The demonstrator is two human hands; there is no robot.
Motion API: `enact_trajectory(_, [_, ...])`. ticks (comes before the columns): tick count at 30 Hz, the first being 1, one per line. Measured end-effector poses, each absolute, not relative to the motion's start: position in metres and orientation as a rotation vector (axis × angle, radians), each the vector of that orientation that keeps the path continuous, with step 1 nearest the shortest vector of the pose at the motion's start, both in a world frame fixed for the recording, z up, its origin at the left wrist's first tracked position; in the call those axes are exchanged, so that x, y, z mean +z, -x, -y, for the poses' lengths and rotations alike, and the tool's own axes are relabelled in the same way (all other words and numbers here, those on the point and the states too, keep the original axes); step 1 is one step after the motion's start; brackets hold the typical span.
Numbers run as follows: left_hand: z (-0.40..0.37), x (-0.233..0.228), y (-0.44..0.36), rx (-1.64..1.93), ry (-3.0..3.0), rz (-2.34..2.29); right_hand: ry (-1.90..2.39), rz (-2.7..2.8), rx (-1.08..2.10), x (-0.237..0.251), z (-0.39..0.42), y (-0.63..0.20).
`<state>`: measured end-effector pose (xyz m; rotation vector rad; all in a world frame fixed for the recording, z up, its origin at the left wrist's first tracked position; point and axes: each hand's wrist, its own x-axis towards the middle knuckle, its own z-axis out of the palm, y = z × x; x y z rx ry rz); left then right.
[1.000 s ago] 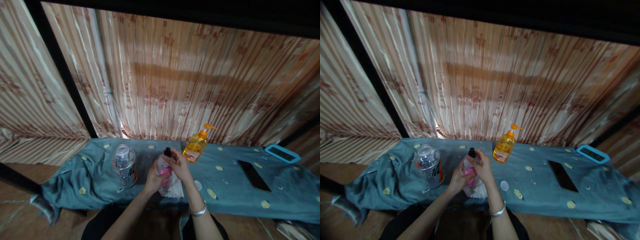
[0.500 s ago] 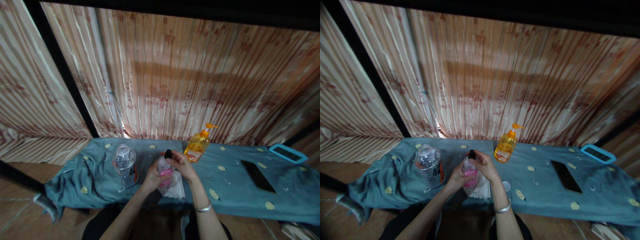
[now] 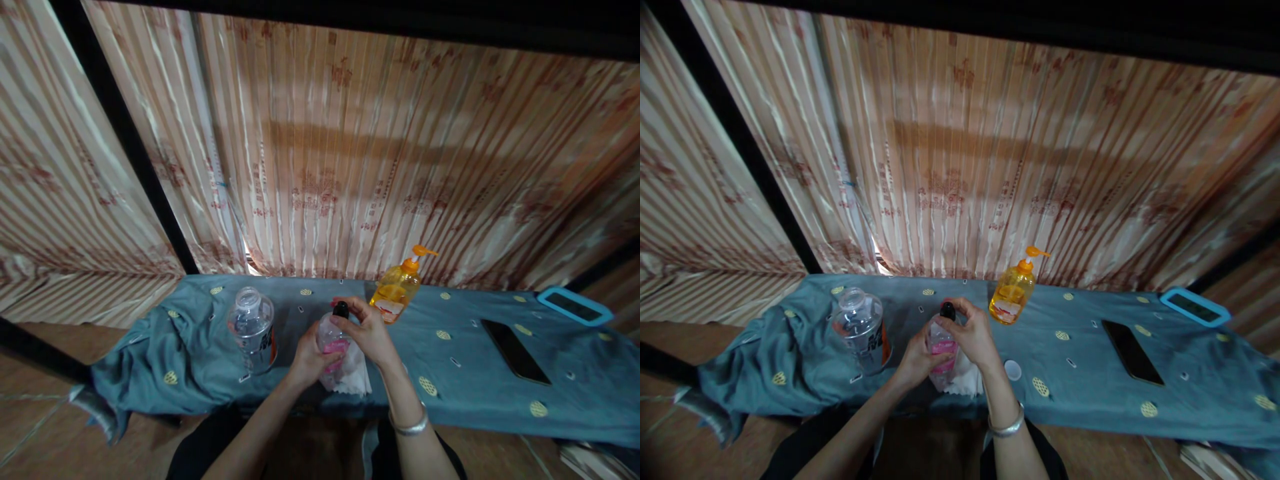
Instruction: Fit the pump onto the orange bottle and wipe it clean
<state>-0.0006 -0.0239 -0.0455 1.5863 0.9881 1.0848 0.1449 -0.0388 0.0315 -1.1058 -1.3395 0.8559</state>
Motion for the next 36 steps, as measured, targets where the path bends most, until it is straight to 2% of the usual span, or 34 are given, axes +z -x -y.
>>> enact_trajectory(5, [0.024,-0.042,0.002,1.073,-1.587,-0.982,0.991,1.402,1.102,0.033,0.04,-0.153])
enact_trajectory(12, [0.025,-0.043,0.0,1.049,-1.542,-0.991,1.148,1.382,0.763,0.035,0.041,-0.151])
enact_trajectory(20, [0.025,-0.042,0.0,1.05,-1.56,-1.018,1.002,1.502,0.981,0.037,0.043,-0.156])
enact_trajectory(26, [0.026,-0.042,0.0,1.046,-1.571,-1.044,1.17,1.49,0.743,0.033,0.042,-0.15])
enact_trajectory(32, [0.027,-0.036,0.0,1.027,-1.591,-1.032,0.954,1.308,0.912,0.051,0.047,-0.154])
enact_trajectory(36, [0.029,-0.03,0.001,0.998,-1.612,-1.085,1.234,1.313,0.724,0.026,0.034,-0.193])
